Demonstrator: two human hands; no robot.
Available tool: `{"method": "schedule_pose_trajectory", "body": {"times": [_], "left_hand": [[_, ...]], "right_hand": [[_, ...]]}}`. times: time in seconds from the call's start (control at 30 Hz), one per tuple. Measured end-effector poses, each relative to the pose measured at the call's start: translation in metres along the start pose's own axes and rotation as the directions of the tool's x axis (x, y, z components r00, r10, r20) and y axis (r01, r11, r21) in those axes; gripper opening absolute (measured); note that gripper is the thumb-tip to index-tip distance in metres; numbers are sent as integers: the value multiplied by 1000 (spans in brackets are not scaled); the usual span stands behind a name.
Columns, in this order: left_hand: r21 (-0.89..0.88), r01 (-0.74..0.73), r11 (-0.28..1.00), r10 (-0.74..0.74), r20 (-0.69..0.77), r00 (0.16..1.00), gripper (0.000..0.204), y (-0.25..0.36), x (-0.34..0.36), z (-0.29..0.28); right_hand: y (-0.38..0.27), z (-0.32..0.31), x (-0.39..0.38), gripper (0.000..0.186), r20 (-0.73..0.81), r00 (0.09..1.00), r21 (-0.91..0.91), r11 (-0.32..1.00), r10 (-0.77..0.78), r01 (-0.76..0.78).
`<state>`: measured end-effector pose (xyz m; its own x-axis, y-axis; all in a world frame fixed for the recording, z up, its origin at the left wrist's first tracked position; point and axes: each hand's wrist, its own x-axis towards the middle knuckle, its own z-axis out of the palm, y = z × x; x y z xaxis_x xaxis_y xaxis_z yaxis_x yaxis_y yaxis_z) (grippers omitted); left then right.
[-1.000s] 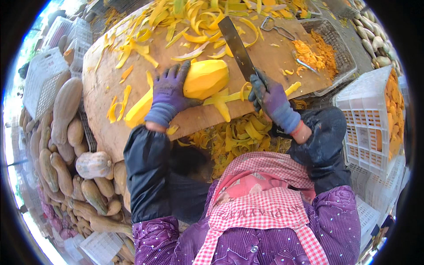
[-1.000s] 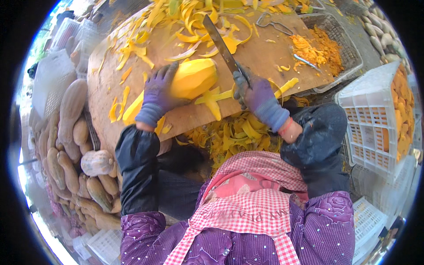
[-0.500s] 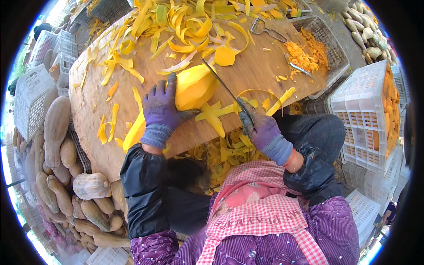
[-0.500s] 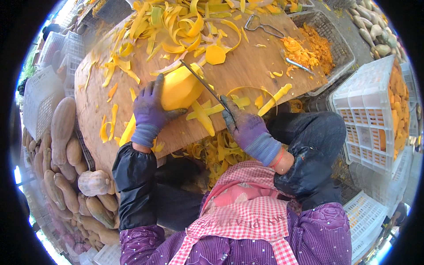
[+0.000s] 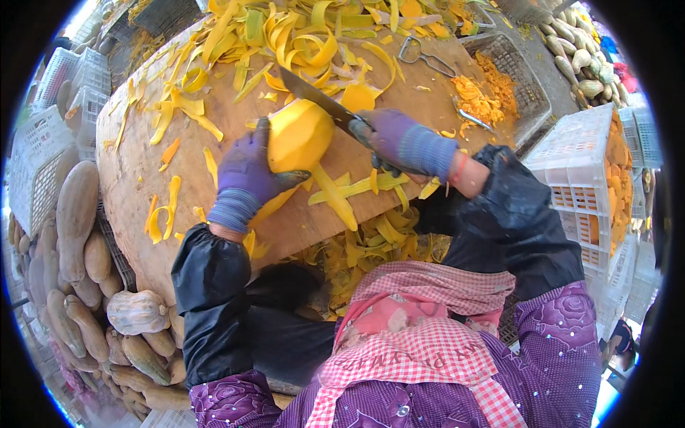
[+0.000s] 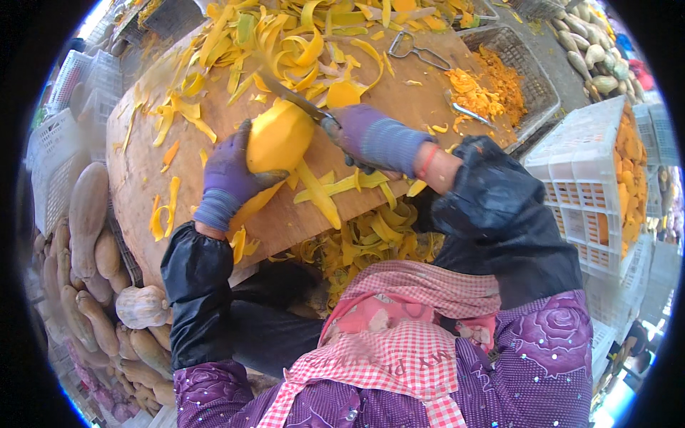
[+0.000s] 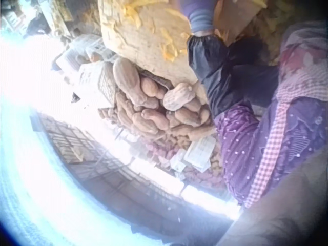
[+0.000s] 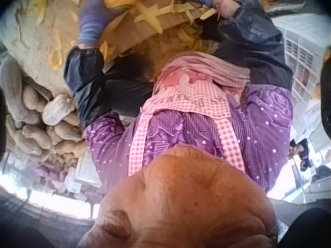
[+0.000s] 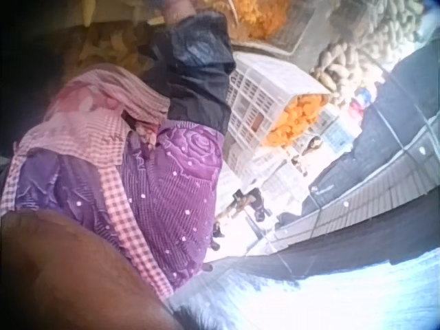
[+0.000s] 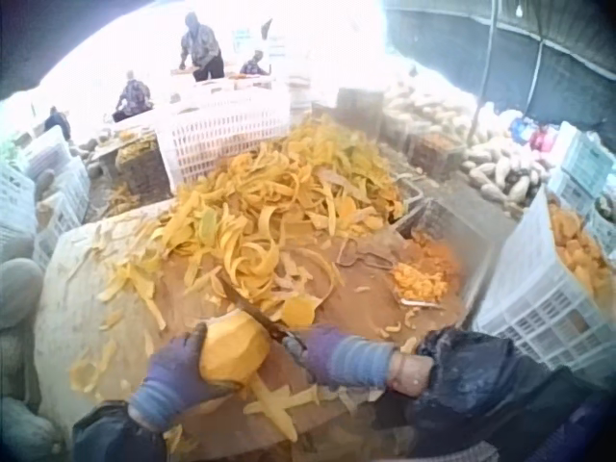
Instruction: The person peels a large yellow vegetable using a peeler, then cuts it into pieces with a knife. The peeled pieces are placed into a white basket.
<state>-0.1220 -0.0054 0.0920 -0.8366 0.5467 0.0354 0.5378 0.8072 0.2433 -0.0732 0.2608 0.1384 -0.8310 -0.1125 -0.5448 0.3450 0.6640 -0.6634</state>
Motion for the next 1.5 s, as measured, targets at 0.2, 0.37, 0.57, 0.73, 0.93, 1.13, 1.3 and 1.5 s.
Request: {"method": "schedule_pose_trajectory", "body": {"times": [0.2, 0.37, 0.57, 0.73, 0.93, 1.13, 1.3, 1.5], "left_hand": [[-135, 7, 991, -6, 8, 1000, 99, -13, 7, -5], [-94, -47, 994, 43, -47, 998, 100, 8, -8, -7], [-153, 22, 988, -23, -6, 1000, 106, 24, -30, 0], [-292, 71, 954, -63, 36, 997, 102, 6, -27, -1], [-545, 74, 835, -13, 116, 993, 88, -23, -20, -4], [-464, -78, 883, 97, 18, 995, 81, -38, -16, -7], [-169, 34, 985, -47, -70, 996, 86, -23, -26, -12], [123, 93, 988, -54, -286, 957, 115, 23, -59, 15]], "right_hand": [[-2, -2, 16, 39, -29, 998, 98, 993, -63, 65], [16, 1, 13, 29, 29, 968, -160, 955, -250, 251], [36, 17, 17, 33, 99, 956, -336, 895, -278, 295], [30, 5, 41, 29, 41, 972, -344, 910, -232, 232], [11, -84, 90, 47, -234, 662, -365, 695, -712, 619], [133, -161, 134, 44, -518, 855, -544, 770, 5, -334], [186, -155, 157, 39, -533, 846, -555, 748, 15, -363], [122, -121, 93, 48, -405, 913, -21, 998, 42, -55]]}}
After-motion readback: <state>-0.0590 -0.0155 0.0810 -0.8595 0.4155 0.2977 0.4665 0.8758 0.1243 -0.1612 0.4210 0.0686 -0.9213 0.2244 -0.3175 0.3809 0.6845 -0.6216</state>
